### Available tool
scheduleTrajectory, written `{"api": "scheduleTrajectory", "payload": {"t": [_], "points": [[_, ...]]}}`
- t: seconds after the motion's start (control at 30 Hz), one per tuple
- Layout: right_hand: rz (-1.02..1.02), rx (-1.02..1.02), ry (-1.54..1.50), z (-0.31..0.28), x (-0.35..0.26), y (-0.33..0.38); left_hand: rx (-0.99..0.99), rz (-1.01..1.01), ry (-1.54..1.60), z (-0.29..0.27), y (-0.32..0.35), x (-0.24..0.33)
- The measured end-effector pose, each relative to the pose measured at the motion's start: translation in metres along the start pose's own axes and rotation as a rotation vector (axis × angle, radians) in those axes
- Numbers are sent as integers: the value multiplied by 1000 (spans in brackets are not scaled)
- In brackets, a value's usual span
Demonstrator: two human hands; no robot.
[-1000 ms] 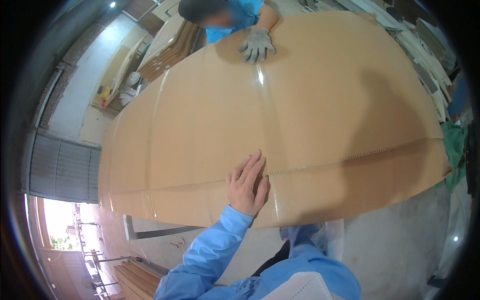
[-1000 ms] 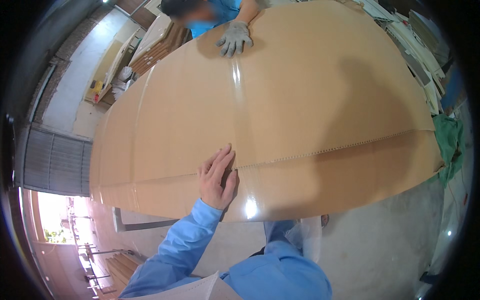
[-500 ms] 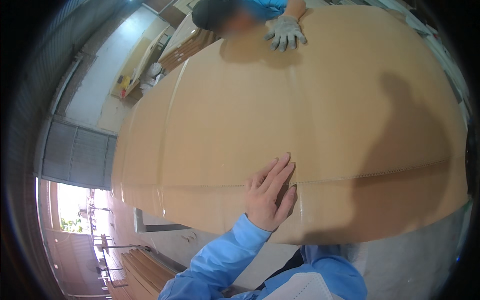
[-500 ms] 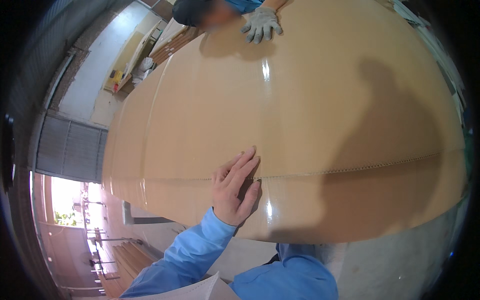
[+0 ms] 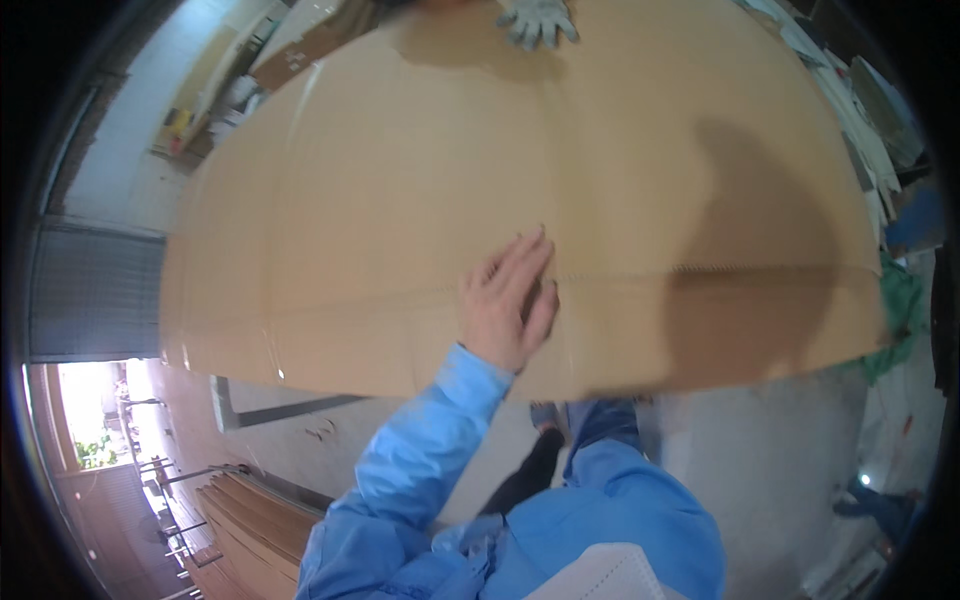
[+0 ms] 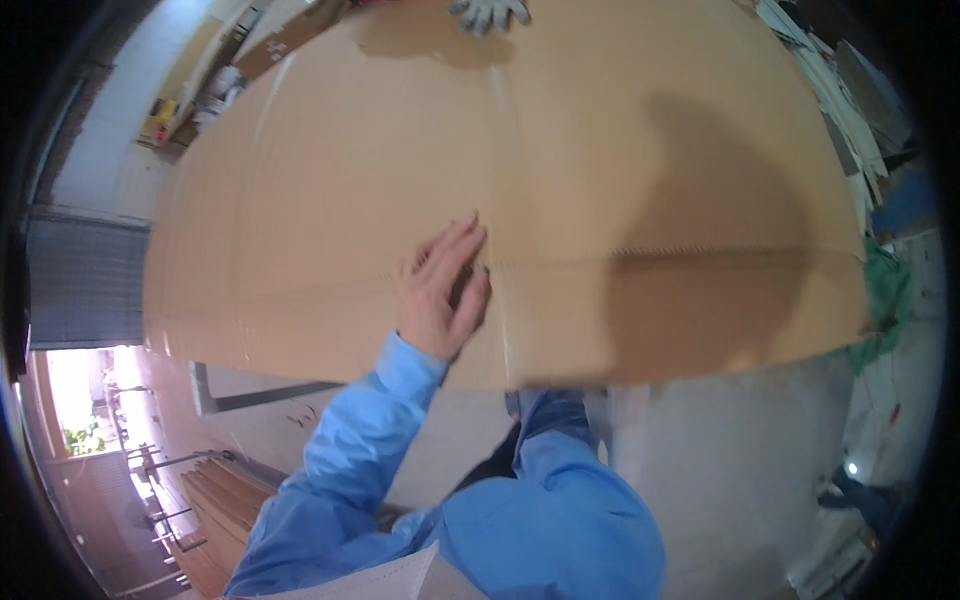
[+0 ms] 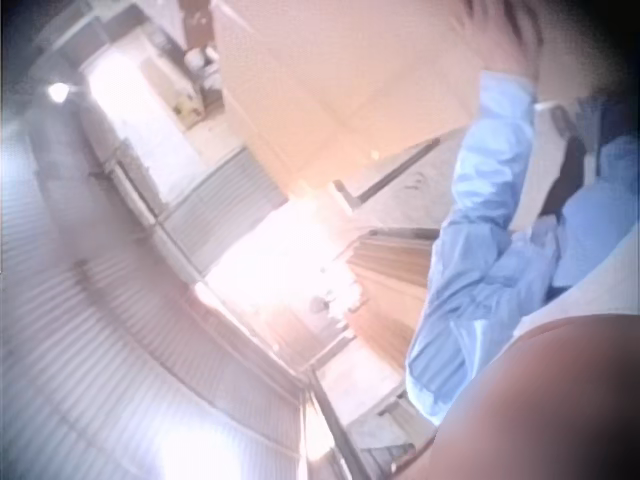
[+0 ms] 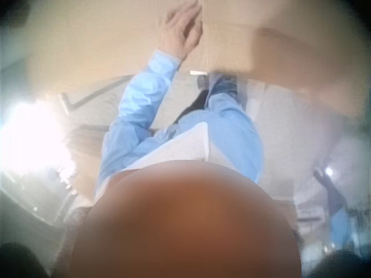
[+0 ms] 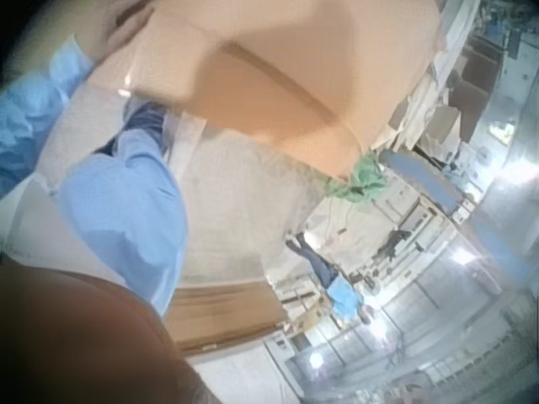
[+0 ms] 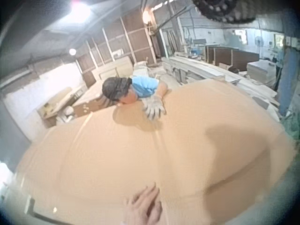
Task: The person folds a large corrugated cardboard sheet on a table, trims edges with a utility knife, and seals seams with packing tape. They then write identification codes on the finished box with a marker.
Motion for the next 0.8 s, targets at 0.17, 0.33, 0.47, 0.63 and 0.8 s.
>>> {"api": "scheduleTrajectory", "payload": {"t": [0.17, 0.33, 0.47, 0.63, 0.8], "points": [[-115, -58, -206, -30, 3, 127, 40, 18, -4, 3, 4, 2], [-51, 62, -449, -59, 18, 316, 46, 5, -55, 3, 12, 4], [189, -2, -516, -127, 19, 450, 66, 17, -36, 4, 14, 2], [147, -164, -782, -284, -50, 504, 109, 50, -24, 8, 14, 1], [-31, 36, -595, -432, -158, 386, 124, 65, -14, 13, 17, -2]]}}
Point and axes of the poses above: each hand's wrist, its own y-axis away from the middle knuckle, its own z-axis out of the palm, x = y × z, the point moved 4 cm from there along -y, towards the middle knuckle, and after that the axes turned 10 degrees about z, right-handed, at the moved point
